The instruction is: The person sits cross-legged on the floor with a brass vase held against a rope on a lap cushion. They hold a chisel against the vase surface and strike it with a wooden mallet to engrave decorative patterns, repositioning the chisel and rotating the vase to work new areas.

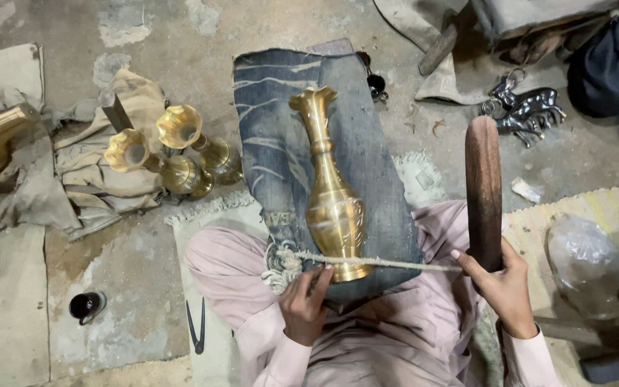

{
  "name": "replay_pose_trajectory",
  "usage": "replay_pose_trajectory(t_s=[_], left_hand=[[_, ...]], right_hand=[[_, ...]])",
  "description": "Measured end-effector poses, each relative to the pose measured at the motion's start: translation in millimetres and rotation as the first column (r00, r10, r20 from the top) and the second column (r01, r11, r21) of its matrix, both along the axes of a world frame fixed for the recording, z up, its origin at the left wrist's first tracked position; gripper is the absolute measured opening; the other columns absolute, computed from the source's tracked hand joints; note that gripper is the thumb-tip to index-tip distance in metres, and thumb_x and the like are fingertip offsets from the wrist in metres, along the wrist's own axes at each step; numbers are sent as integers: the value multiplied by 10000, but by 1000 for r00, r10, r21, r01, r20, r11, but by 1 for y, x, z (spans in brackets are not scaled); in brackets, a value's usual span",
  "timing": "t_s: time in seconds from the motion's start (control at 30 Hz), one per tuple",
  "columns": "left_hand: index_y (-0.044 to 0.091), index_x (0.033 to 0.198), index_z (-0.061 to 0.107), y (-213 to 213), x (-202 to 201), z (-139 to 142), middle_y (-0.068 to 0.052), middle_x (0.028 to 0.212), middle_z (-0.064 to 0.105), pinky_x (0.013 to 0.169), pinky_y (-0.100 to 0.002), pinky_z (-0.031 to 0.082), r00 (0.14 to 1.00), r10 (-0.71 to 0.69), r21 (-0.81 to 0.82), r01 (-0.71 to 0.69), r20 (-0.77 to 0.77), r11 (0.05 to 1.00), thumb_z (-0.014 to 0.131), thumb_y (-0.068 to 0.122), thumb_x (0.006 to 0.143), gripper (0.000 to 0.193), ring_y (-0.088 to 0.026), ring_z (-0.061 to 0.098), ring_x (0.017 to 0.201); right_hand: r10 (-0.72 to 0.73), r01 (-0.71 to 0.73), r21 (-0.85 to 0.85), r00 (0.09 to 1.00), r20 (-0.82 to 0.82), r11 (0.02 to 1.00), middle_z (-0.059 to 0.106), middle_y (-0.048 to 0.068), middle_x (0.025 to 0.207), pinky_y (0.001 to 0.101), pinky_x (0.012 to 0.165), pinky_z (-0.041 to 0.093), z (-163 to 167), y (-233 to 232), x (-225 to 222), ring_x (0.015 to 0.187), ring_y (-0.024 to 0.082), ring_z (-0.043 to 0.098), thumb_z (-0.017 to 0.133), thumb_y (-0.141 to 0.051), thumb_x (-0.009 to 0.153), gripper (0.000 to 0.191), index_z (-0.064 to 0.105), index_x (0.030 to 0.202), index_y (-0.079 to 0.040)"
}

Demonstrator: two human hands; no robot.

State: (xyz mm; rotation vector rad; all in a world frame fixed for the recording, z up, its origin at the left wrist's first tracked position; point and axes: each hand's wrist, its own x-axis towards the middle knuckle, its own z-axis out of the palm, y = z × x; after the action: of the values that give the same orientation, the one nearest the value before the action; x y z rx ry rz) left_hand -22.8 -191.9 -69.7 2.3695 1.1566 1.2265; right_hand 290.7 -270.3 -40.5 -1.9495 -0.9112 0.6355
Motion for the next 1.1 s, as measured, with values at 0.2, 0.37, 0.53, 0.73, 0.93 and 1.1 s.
replay_pose_trajectory(t_s=[0.2,0.37,0.53,0.73,0.93,1.1], left_hand=[[88,1236,686,-1,-1,-4,-129,995,695,697,-440,563,999,-2,-98,-1,-37,995,745,9,686,558,-329,700,844],[96,1172,683,-3,-12,4,-118,1063,724,745,-393,599,998,-56,-190,49,-32,981,769,79,797,385,-296,730,907],[30,1050,685,6,-33,34,-116,1007,725,765,-379,581,993,40,-499,18,107,866,756,68,835,230,-285,737,902],[-46,1140,657,38,-23,46,-164,1113,637,871,-347,554,942,171,-532,8,287,846,641,16,968,183,-273,681,1022],[-32,1132,601,52,22,43,-148,1103,721,913,-329,597,626,311,-582,286,715,762,640,24,1014,136,-230,720,1053],[-56,1156,483,58,45,38,-163,1103,706,851,-346,628,416,447,-604,431,792,670,622,-38,989,218,-207,718,999]], right_hand=[[56,-56,4,997,-60,998,643,-10,741,233,595,455,5,17,9,662,53,555,826,-147,840,263,644,961,-1],[81,-83,-40,995,-50,996,627,-8,745,242,580,443,7,29,15,654,62,541,834,-138,835,262,650,962,-1],[146,-149,-29,986,-76,988,623,-20,765,227,596,460,4,41,22,676,48,553,831,-145,828,263,660,979,-14],[179,-179,-160,984,-15,971,666,1,784,248,589,459,24,64,42,670,71,564,843,-151,807,341,708,1087,-10],[369,-380,97,922,113,920,688,15,961,225,730,508,90,81,53,847,37,609,829,-191,863,427,675,1220,-14],[569,-601,-138,622,538,787,706,144,1050,319,716,550,147,114,48,844,214,687,804,-181,781,665,575,1387,-32]])
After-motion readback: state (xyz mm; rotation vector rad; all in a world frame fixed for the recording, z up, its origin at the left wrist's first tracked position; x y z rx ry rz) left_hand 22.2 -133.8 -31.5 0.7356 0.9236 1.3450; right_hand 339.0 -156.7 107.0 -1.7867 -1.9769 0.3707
